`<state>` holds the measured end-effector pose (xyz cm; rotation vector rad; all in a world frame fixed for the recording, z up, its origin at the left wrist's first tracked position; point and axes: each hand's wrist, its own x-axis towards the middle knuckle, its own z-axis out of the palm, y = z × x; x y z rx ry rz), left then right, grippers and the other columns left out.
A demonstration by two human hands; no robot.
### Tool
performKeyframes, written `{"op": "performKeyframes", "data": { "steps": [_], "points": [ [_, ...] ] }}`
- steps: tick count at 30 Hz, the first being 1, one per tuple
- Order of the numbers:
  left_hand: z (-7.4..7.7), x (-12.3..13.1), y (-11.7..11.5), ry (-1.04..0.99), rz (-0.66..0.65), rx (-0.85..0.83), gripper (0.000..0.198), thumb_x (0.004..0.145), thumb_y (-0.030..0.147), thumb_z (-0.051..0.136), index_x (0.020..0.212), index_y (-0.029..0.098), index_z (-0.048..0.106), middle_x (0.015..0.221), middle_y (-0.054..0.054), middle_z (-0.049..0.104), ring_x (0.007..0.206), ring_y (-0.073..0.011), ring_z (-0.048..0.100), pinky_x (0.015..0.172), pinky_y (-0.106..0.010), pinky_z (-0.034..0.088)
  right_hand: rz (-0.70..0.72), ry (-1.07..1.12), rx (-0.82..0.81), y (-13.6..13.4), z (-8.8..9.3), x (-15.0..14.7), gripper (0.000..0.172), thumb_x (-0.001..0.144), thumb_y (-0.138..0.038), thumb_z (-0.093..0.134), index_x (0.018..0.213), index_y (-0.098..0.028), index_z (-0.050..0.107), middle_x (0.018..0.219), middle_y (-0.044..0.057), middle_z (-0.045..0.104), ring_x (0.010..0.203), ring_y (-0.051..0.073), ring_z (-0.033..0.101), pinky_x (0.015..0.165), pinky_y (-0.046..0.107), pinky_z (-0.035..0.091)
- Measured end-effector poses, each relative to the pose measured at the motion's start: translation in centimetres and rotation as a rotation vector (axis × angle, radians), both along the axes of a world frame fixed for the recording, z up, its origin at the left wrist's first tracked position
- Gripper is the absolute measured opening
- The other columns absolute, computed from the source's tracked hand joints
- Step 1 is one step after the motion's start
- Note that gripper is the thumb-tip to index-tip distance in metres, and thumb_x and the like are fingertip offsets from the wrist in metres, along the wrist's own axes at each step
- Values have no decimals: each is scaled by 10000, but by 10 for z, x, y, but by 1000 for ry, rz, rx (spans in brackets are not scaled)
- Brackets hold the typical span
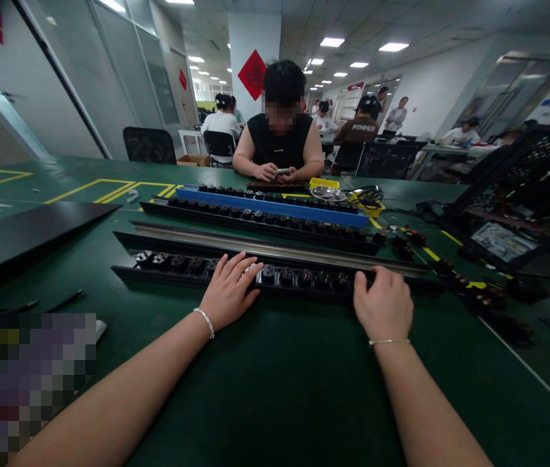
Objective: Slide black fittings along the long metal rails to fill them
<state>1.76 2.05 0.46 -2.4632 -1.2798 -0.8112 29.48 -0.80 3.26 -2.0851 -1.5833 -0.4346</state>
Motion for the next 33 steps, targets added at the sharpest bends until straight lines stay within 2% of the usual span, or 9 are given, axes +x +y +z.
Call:
{"op": "performKeyframes", "data": {
  "steps": [1,3,6,8,15,20,26,29,33],
  "points": [
    [0,2,-1,11,-19,4,477,834,308,516,1298,223,452,1324,-80,498,1308,-257,324,1111,-498,188,-124,20,-26,0,-2,16,524,840,-472,305,1112,-107,564,1022,200,590,972,321,539,794,455,431],
    [0,4,-3,35,-52,4,449,841,284,502,1286,236,465,1334,-65,490,1319,-252,308,1113,-501,182,-242,91,-153,3,-7,39,558,834,-511,261,1030,-117,603,854,189,618,793,312,583,659,442,450],
    [-2,3,-3,54,-56,0,420,848,246,482,1268,252,481,1346,-47,479,1330,-247,288,1113,-504,177,-253,143,-281,9,-11,46,580,845,-513,185,907,-153,636,642,151,594,574,257,561,532,395,427],
    [-3,2,-2,58,-42,-3,419,842,228,485,1260,262,489,1353,-40,472,1334,-250,280,1111,-509,176,-235,124,-284,10,-12,39,588,853,-496,152,866,-165,638,622,148,588,537,244,548,506,381,412],
    [-2,1,-1,51,-15,-10,479,822,247,516,1296,238,447,1371,-46,450,1340,-254,260,1119,-506,151,-187,125,-312,6,-9,18,617,862,-517,139,872,-160,643,669,141,610,595,251,571,565,379,426],
    [-4,1,0,62,-26,-22,529,800,261,553,1313,249,426,1388,-49,426,1343,-260,247,1117,-500,155,-64,2,-236,5,-13,5,570,864,-510,209,916,-150,647,713,116,639,781,266,609,812,432,417],
    [-7,1,2,95,-31,-28,533,806,262,551,1321,266,413,1397,-43,410,1343,-251,243,1113,-490,167,-109,67,-274,8,-18,6,591,785,-650,278,928,-201,635,675,104,617,631,275,589,533,368,415],
    [-7,1,2,104,-23,-38,543,810,255,545,1332,276,396,1408,-40,393,1337,-252,252,1104,-496,181,-120,103,-264,11,-19,8,550,751,-651,351,940,-210,621,720,100,626,675,290,593,575,388,431],
    [-8,1,3,111,-25,-53,547,815,243,535,1338,286,382,1420,-25,376,1327,-247,267,1092,-490,206,-139,124,-262,15,-20,7,558,747,-619,382,994,-171,606,799,132,632,814,306,587,754,435,431]
  ]
}}
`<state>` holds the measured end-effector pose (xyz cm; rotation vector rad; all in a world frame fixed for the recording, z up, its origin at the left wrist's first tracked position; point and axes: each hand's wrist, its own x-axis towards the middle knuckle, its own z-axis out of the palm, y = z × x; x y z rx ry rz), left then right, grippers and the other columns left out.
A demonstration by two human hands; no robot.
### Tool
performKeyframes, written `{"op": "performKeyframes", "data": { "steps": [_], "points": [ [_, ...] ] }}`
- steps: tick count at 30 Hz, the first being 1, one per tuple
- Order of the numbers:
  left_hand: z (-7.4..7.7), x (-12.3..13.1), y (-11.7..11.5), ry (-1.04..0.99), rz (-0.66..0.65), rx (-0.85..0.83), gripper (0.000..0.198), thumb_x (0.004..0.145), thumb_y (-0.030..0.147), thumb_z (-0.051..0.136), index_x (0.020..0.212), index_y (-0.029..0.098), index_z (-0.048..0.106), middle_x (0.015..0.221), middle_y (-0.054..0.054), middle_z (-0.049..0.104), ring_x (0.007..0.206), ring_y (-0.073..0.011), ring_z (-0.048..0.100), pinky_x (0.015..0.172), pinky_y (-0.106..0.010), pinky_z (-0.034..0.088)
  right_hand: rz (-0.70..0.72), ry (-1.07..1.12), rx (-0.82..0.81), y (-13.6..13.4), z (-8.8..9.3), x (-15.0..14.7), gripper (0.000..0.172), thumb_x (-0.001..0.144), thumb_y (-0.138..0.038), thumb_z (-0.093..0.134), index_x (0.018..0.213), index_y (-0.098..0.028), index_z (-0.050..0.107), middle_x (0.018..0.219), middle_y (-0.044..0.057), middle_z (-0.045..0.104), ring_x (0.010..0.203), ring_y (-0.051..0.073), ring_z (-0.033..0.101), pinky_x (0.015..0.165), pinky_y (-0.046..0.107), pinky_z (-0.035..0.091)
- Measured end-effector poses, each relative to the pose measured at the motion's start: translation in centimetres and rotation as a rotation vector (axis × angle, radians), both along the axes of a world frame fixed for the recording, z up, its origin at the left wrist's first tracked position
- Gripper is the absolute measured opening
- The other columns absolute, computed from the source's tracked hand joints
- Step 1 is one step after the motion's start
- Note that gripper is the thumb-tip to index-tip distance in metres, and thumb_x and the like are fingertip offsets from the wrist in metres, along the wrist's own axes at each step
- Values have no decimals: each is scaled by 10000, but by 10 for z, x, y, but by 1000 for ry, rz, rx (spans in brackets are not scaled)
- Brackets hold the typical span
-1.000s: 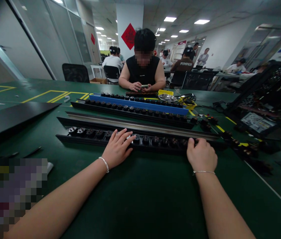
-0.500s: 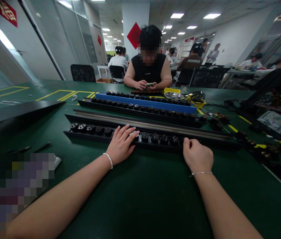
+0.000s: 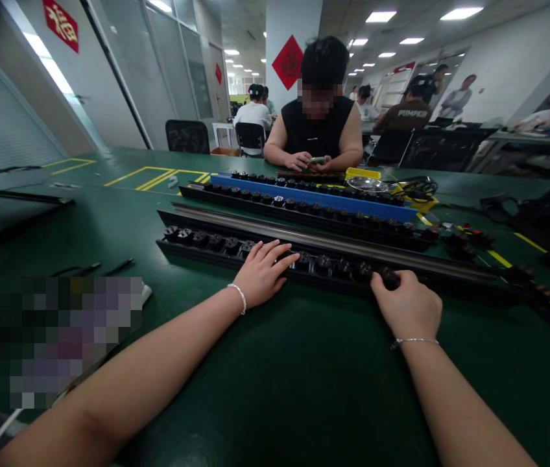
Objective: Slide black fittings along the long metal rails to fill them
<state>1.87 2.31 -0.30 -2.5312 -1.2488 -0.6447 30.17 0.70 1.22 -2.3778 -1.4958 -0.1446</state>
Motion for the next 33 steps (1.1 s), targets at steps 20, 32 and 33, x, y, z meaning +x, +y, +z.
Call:
{"op": "performKeyframes", "data": {
  "steps": [20,32,33],
  "points": [
    [0,0,-1,-55,-3,-15,554,771,184,550,1303,274,427,1373,-35,435,1292,-247,320,1092,-478,211,-63,92,169,-8,-12,-2,612,730,-603,432,1175,-198,545,1300,157,386,1192,363,364,937,487,358],
    [-2,-3,2,-29,0,-18,561,771,160,542,1306,275,421,1373,-33,435,1287,-251,326,1089,-474,216,1,116,192,-5,-13,12,578,705,-568,487,1118,-173,575,1161,149,487,1116,302,431,929,431,366],
    [-2,-3,2,-25,1,-19,561,770,160,544,1306,273,421,1372,-34,436,1286,-250,328,1090,-473,215,-6,129,188,-5,-13,12,585,694,-567,502,1121,-173,575,1156,147,490,1109,298,438,928,422,372]
  ]
}}
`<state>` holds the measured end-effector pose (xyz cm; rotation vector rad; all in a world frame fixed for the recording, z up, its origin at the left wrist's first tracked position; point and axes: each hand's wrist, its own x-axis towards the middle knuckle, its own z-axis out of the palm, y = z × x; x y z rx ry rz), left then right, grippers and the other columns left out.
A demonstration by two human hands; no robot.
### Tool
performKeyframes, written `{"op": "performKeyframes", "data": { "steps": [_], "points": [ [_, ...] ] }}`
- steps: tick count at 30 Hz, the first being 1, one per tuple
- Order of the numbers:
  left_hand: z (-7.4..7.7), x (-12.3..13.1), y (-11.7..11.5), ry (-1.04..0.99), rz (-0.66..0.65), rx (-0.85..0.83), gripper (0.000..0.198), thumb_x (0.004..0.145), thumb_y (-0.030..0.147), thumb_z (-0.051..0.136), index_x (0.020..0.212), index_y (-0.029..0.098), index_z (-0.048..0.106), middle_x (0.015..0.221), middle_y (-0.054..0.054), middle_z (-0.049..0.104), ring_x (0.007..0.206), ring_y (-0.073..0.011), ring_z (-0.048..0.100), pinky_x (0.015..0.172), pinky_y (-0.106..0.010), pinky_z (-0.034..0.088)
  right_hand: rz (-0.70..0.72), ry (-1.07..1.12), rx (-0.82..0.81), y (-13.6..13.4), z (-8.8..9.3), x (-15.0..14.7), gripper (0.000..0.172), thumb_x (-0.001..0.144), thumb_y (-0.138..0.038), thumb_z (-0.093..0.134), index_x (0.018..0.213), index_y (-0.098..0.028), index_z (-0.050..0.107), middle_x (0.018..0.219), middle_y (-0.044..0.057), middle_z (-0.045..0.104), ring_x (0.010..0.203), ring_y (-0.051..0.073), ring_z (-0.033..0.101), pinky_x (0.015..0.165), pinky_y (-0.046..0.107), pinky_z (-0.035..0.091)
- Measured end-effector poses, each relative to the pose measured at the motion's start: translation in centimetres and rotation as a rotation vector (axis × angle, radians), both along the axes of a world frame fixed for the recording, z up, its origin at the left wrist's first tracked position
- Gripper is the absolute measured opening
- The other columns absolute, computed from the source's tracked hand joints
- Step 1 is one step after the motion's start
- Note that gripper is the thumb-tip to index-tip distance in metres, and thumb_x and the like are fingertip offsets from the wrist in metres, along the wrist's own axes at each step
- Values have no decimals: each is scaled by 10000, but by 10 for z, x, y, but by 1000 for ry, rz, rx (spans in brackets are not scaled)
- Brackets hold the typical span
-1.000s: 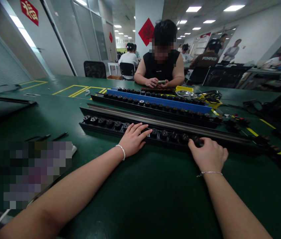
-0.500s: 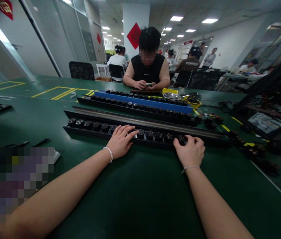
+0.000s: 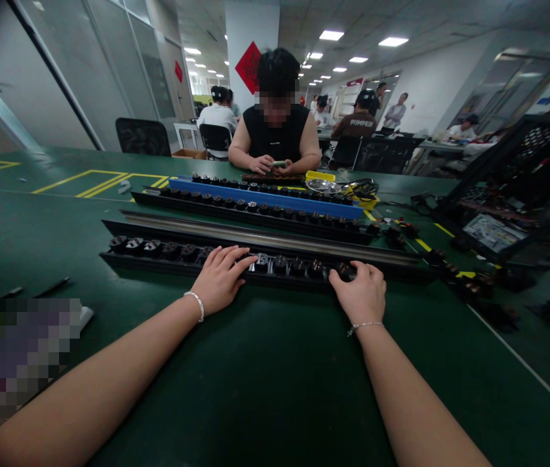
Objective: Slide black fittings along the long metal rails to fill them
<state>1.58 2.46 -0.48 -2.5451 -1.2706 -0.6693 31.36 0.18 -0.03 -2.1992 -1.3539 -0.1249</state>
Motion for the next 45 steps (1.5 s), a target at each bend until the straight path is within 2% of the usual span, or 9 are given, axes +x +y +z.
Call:
{"op": "performKeyframes", "data": {
  "steps": [17,21,24,26,32,40,45],
  "points": [
    [-2,-2,1,-5,-18,43,545,776,141,528,1299,261,431,1382,-56,425,1301,-264,310,1083,-509,221,-6,78,-12,-3,6,-1,512,706,-494,510,1117,-193,572,1172,122,468,1069,271,480,917,390,388],
    [2,1,-5,-40,-69,107,481,795,116,484,1256,252,487,1334,-63,478,1259,-269,362,1043,-508,286,-7,85,-63,-4,9,0,553,708,-525,496,1147,-195,549,1199,122,450,1073,283,489,910,392,396],
    [4,5,-12,-25,-185,71,421,824,126,444,1225,225,520,1250,-69,543,1149,-241,459,973,-442,375,-41,101,-96,-5,11,0,608,699,-558,492,1187,-196,517,1213,134,434,1093,305,481,906,405,397],
    [4,8,-14,-9,-215,28,426,828,136,442,1245,200,500,1232,-70,552,1124,-228,471,959,-410,387,-56,123,-122,-5,12,0,627,700,-572,483,1205,-201,500,1212,137,435,1071,306,496,886,411,408],
    [1,9,-14,7,-212,-51,474,800,150,487,1270,196,455,1271,-68,512,1138,-216,467,970,-399,373,-43,132,-92,-4,12,0,599,700,-545,499,1181,-188,514,1168,141,467,1038,272,514,867,381,418],
    [2,8,-13,-10,-213,-52,464,800,136,478,1260,200,468,1267,-79,501,1144,-226,465,961,-413,385,-57,152,-107,-4,15,1,595,699,-530,497,1189,-194,503,1173,132,472,995,254,532,837,361,430],
    [1,7,-12,-30,-216,-46,442,791,130,485,1229,189,494,1190,-86,526,1109,-223,486,935,-404,410,-57,150,-94,-3,14,4,577,701,-512,497,1179,-189,506,1146,132,484,987,248,531,832,354,430]
  ]
}}
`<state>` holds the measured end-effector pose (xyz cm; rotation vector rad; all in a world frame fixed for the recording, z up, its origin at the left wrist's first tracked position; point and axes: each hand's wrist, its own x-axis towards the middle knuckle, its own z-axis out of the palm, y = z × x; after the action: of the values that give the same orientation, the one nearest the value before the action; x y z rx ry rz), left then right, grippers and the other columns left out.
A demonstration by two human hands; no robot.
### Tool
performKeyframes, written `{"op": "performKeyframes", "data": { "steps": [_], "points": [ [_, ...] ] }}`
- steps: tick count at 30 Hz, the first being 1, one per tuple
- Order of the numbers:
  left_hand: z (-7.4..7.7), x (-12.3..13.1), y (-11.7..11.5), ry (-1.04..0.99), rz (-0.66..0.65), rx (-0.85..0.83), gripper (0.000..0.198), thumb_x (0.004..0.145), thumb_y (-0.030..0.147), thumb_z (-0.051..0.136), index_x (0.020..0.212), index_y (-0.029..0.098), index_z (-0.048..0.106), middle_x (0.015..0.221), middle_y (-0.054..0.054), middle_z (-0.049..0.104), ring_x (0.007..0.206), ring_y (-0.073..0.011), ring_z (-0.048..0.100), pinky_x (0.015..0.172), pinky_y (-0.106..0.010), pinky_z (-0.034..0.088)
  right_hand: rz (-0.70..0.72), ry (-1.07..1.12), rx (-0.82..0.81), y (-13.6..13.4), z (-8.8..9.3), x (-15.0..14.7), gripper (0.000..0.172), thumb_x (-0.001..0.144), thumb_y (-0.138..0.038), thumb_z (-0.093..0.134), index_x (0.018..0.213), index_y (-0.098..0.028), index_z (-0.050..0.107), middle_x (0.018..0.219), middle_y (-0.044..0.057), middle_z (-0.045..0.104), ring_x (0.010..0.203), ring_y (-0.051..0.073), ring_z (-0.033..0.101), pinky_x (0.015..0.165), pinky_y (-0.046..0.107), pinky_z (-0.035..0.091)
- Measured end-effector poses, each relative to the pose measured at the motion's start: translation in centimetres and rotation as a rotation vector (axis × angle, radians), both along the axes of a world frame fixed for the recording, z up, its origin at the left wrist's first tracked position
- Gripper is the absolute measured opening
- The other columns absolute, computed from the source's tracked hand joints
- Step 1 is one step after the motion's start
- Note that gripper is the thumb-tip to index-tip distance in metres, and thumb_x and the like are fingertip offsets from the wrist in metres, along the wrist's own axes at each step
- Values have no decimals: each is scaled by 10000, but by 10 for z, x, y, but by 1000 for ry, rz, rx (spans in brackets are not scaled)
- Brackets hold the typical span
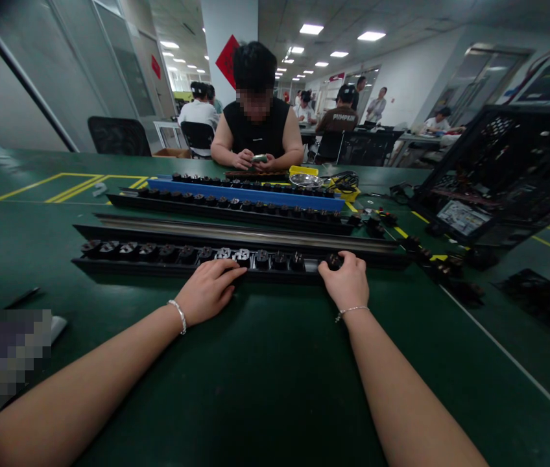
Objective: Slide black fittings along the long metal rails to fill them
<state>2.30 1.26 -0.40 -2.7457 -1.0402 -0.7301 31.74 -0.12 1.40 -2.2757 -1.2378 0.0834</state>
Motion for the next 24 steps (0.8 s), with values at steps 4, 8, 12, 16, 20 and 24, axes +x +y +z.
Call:
{"op": "performKeyframes", "data": {
  "steps": [4,8,12,16,20,24],
  "points": [
    [1,-1,0,5,-9,-12,442,796,130,475,1234,192,485,1166,-84,540,1088,-223,495,924,-416,413,4,9,18,0,-1,2,556,707,-497,491,1170,-190,511,1133,126,493,958,240,536,823,350,431],
    [2,0,-1,6,-11,-32,464,786,125,485,1243,197,473,1195,-83,532,1107,-225,485,938,-417,402,14,0,56,0,-3,6,549,704,-483,495,1163,-182,522,1106,124,505,949,239,534,815,347,429],
    [2,0,-2,-4,-6,-46,479,775,118,492,1244,211,468,1204,-79,532,1118,-228,481,942,-418,396,24,-5,78,2,-6,9,544,704,-464,501,1163,-173,521,1088,126,519,943,238,533,819,347,425],
    [2,-1,-1,5,-7,-52,476,774,130,504,1244,200,465,1207,-77,529,1117,-223,477,946,-409,392,33,-14,108,3,-7,11,523,703,-435,507,1146,-157,527,1065,131,538,946,239,533,825,342,421],
    [1,-1,-1,9,-4,-52,487,770,134,511,1250,203,457,1215,-74,523,1120,-224,471,950,-412,386,31,-20,112,2,-7,12,517,704,-413,510,1154,-157,528,1068,127,560,959,240,538,827,341,420],
    [1,-1,-1,11,-1,-57,484,773,137,510,1250,200,455,1214,-74,521,1125,-226,466,951,-414,384,16,-7,101,2,-4,14,514,706,-393,512,1166,-162,530,1068,115,588,951,240,553,820,342,421]
  ]
}}
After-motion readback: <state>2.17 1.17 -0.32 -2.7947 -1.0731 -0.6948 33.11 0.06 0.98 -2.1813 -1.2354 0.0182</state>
